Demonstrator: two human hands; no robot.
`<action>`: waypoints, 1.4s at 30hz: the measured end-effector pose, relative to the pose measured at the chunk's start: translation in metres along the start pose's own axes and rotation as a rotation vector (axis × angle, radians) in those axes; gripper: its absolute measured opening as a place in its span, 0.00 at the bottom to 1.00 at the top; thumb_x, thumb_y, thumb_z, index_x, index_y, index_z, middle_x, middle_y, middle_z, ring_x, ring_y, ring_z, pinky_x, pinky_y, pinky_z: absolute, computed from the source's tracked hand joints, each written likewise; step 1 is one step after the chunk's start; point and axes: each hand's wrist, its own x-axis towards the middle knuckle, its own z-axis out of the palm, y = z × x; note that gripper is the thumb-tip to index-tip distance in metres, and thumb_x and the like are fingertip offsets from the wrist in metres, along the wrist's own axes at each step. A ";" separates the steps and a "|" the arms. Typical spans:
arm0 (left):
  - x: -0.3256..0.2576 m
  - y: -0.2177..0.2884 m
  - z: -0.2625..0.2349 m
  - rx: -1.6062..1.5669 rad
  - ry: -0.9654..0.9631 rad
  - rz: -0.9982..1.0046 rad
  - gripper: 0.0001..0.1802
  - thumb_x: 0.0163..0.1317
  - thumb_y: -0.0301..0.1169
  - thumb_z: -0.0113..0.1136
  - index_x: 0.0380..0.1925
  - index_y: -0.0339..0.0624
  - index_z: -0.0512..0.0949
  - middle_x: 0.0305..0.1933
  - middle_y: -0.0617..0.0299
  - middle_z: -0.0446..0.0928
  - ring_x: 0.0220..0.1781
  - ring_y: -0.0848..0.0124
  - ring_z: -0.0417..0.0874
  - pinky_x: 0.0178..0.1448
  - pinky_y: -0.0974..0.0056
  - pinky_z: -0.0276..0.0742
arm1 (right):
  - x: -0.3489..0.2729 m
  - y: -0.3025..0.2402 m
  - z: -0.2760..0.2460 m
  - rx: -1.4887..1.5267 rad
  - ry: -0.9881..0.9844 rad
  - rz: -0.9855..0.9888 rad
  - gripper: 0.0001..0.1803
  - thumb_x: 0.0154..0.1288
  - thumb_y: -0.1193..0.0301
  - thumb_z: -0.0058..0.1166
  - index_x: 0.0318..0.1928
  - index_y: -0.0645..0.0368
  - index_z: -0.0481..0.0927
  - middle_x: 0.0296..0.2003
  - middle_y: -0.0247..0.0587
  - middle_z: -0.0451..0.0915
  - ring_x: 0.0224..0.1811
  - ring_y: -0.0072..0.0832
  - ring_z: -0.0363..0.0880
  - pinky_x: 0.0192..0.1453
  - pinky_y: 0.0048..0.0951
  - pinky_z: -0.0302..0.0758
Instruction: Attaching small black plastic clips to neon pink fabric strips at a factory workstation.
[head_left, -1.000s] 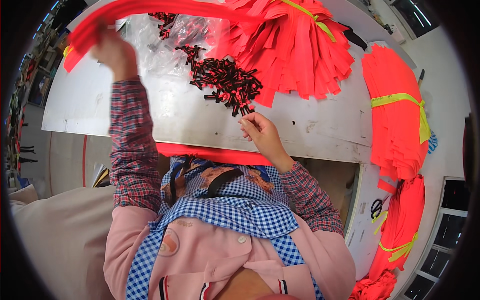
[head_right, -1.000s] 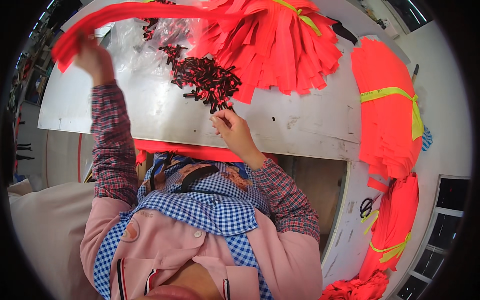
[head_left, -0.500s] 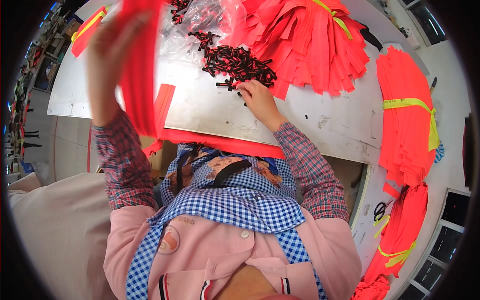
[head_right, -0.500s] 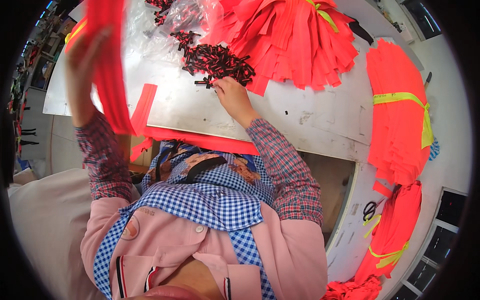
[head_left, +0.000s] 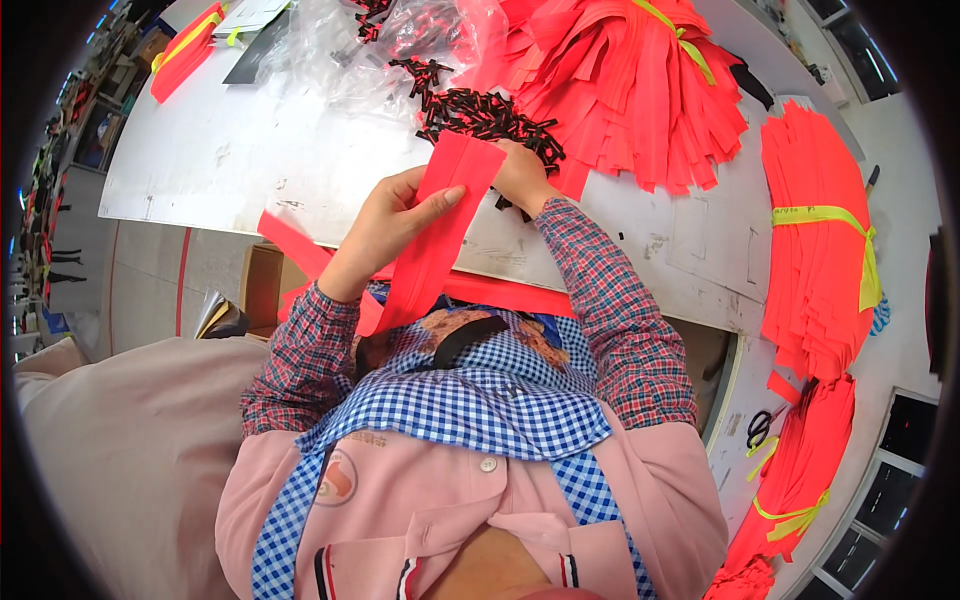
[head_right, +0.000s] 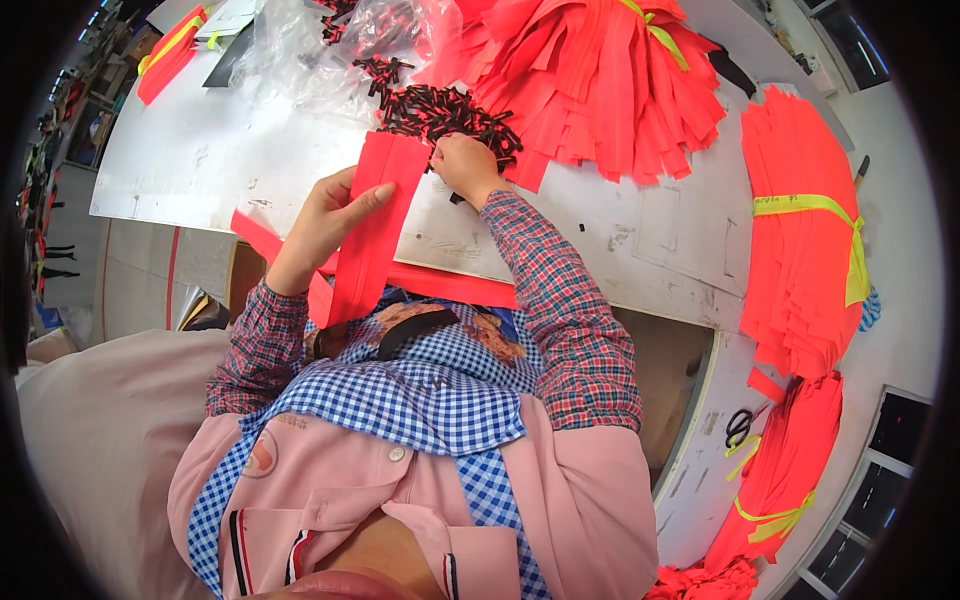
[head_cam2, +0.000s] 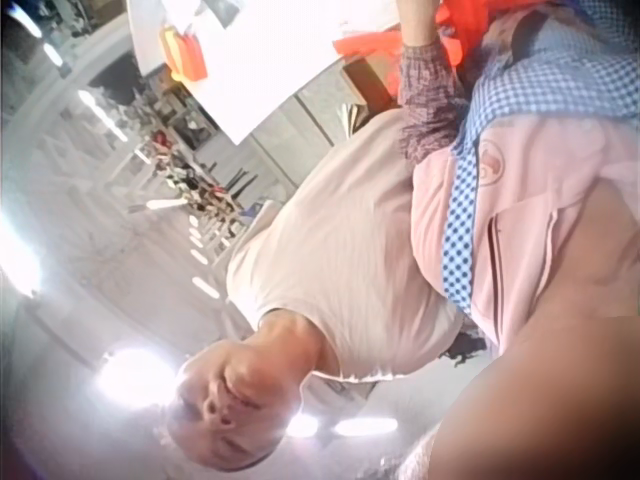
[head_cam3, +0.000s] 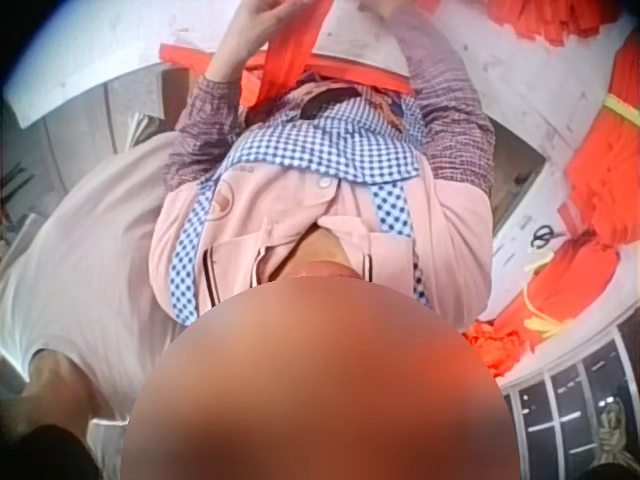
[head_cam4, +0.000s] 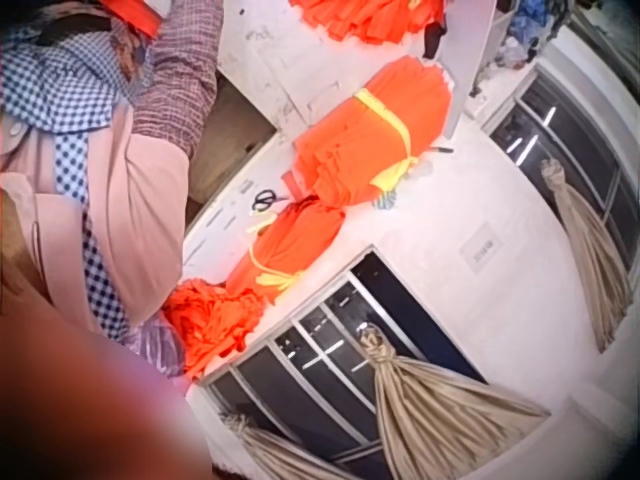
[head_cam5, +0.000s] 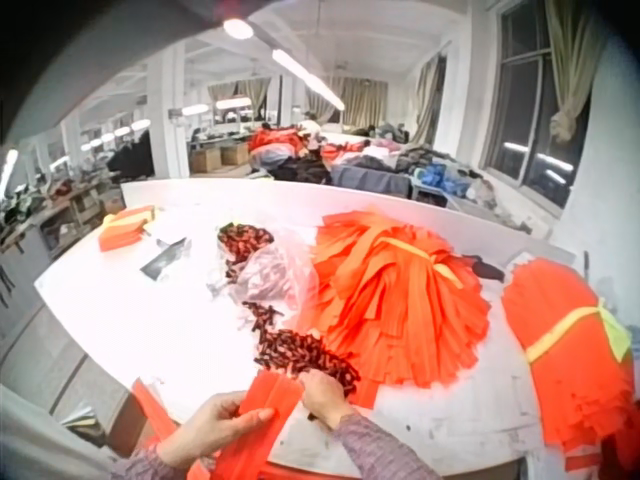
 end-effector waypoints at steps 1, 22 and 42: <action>-0.001 -0.001 0.001 -0.009 0.002 -0.037 0.17 0.66 0.35 0.60 0.49 0.35 0.77 0.36 0.69 0.80 0.35 0.82 0.78 0.38 0.74 0.76 | -0.001 0.001 -0.001 -0.012 -0.025 0.017 0.09 0.56 0.66 0.56 0.30 0.58 0.81 0.33 0.47 0.79 0.37 0.45 0.81 0.40 0.43 0.77; -0.006 -0.025 0.027 -0.014 0.039 0.037 0.16 0.67 0.31 0.58 0.52 0.34 0.75 0.42 0.66 0.80 0.41 0.81 0.77 0.46 0.73 0.75 | -0.082 -0.086 -0.073 1.563 0.051 0.336 0.13 0.73 0.62 0.47 0.43 0.60 0.76 0.29 0.30 0.72 0.27 0.18 0.71 0.33 0.23 0.72; -0.010 -0.015 0.039 0.202 0.021 0.218 0.15 0.68 0.27 0.54 0.52 0.32 0.76 0.43 0.61 0.81 0.45 0.78 0.77 0.50 0.72 0.74 | -0.102 -0.093 -0.093 0.883 -0.075 0.220 0.08 0.69 0.69 0.54 0.38 0.62 0.76 0.25 0.26 0.71 0.23 0.12 0.68 0.27 0.15 0.67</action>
